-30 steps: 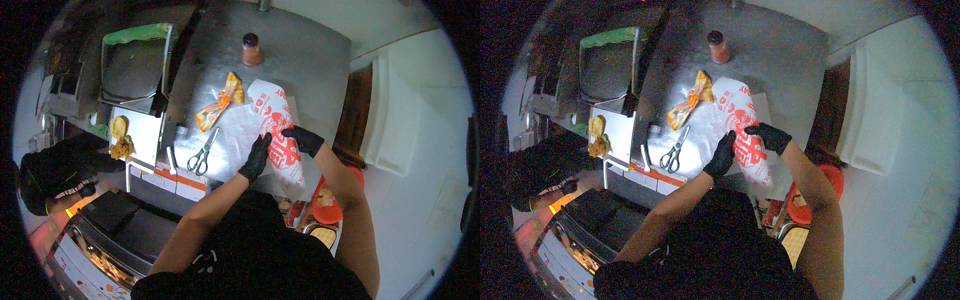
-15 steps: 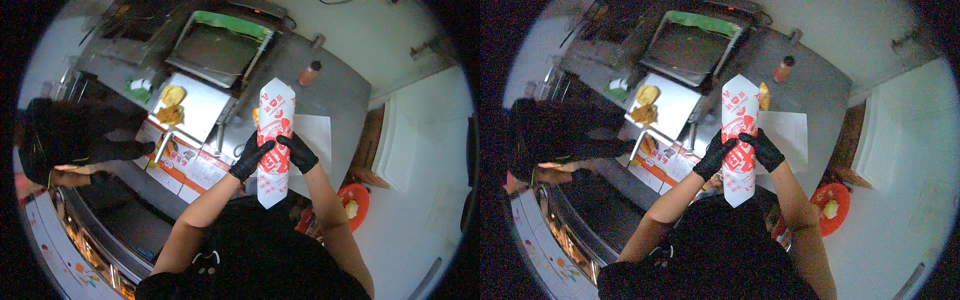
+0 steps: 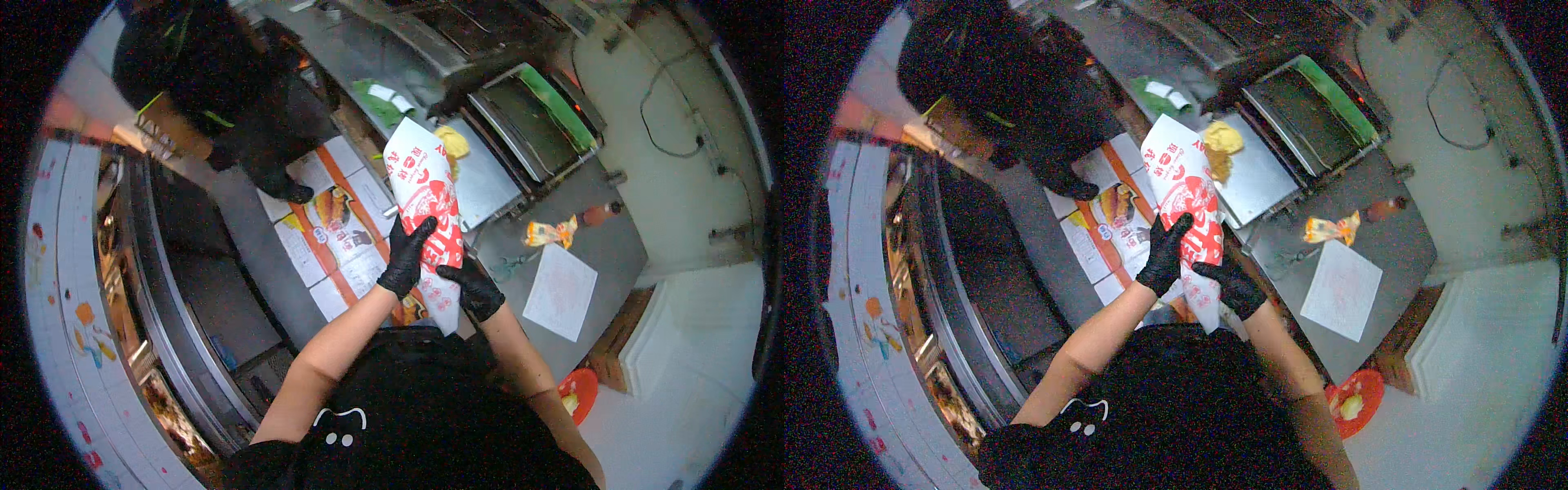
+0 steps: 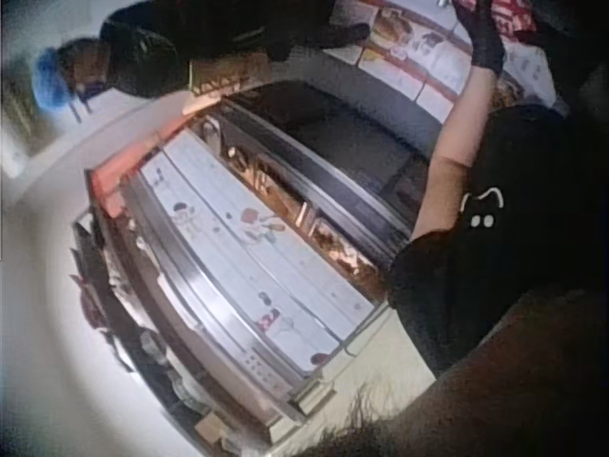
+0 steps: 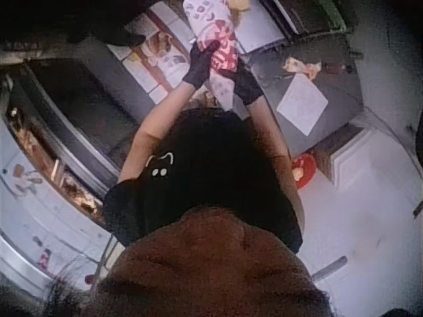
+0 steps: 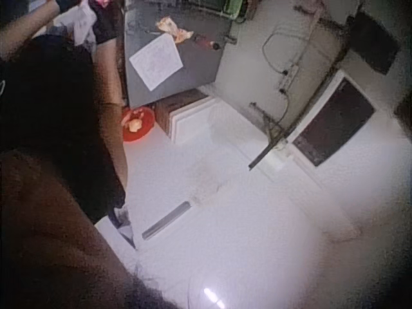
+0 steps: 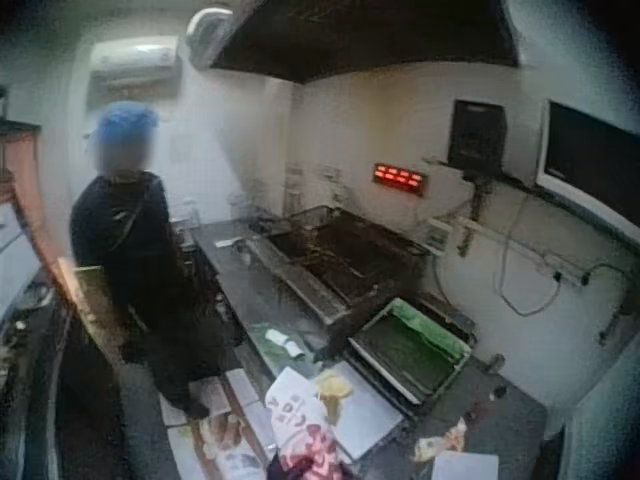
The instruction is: The person cuts open round tortillas with scissors, places them on a griddle, adds shredded lettuce and a shredded meat mixture, then wraps each assembled taco in paper and hands it to a customer.
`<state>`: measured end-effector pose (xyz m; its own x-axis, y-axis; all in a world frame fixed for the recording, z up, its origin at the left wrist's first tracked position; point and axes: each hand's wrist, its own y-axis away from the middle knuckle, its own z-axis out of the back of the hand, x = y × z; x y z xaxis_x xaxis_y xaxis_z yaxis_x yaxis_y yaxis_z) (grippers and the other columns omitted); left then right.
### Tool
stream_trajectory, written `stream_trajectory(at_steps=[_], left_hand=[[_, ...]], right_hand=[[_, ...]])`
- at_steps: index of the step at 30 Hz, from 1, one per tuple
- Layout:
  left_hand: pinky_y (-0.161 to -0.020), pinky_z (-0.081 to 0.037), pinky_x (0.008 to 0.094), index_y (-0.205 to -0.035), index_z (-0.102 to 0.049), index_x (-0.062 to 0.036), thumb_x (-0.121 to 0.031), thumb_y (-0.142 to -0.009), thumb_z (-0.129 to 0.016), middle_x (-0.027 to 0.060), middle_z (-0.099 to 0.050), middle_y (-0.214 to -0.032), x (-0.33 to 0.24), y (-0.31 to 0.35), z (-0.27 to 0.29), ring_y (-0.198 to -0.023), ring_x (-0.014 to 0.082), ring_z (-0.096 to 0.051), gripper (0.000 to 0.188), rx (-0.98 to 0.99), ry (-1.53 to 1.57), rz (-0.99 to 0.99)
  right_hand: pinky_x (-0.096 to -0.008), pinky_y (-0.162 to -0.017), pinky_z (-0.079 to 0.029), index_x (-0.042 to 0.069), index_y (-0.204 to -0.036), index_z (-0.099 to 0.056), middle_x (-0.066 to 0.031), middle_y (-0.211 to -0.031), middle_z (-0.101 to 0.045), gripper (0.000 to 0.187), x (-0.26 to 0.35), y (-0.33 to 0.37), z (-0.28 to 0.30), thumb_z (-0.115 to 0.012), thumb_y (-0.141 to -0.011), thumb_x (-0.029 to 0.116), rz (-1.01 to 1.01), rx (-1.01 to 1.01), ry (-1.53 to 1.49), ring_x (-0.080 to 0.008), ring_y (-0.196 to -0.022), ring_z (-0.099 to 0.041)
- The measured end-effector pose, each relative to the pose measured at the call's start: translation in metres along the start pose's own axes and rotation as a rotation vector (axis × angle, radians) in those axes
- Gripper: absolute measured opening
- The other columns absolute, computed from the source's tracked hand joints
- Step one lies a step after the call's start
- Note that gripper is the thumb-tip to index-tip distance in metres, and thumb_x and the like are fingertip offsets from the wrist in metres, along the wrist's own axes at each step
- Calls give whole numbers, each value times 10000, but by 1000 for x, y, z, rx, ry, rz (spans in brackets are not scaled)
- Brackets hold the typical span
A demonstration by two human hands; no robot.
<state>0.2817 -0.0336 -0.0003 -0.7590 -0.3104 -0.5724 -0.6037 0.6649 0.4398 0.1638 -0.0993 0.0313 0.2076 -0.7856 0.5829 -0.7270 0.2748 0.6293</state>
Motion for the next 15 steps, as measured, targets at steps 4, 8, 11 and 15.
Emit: stream_trajectory(at_steps=[4, 8, 11, 15], left_hand=[[-778, -503, 331, -1155, -457, -11, -136, -792, -647, 107, -593, -1025, -42, -14, 24, -888, 209, -605, 429, -116, 50, 13], [-815, -504, 363, -1177, -449, -22, -207, -818, -623, 120, -589, -1053, -74, -9, 38, -928, 238, -602, 440, -178, 135, 36], [-846, -491, 382, -1199, -425, -28, -237, -824, -617, 130, -567, -1098, -95, 1, 52, -969, 244, -586, 470, -143, 244, -22], [-869, -478, 383, -1239, -387, -8, -243, -824, -618, 143, -552, -1134, -112, 17, 66, -993, 254, -580, 530, -107, 401, 121]], right_hand=[[-371, -1007, -331, 94, -1370, -233, -69, -1338, -382, 909, 5, -43, -39, -755, -626, 51, -53, 199, 227, -206, -1212, -389], [-347, -1010, -315, 85, -1372, -229, -59, -1350, -364, 905, 18, -56, -71, -760, -639, 98, -87, 348, 573, -188, -1222, -366], [-332, -1003, -310, 66, -1368, -232, -56, -1372, -335, 861, 17, -77, -82, -738, -675, 144, -77, 495, 806, -187, -1242, -341], [-407, -800, -445, 97, -991, -631, -154, -982, -623, 331, 23, -97, -84, -702, -716, 267, 556, 579, 1334, -327, -941, -567]])
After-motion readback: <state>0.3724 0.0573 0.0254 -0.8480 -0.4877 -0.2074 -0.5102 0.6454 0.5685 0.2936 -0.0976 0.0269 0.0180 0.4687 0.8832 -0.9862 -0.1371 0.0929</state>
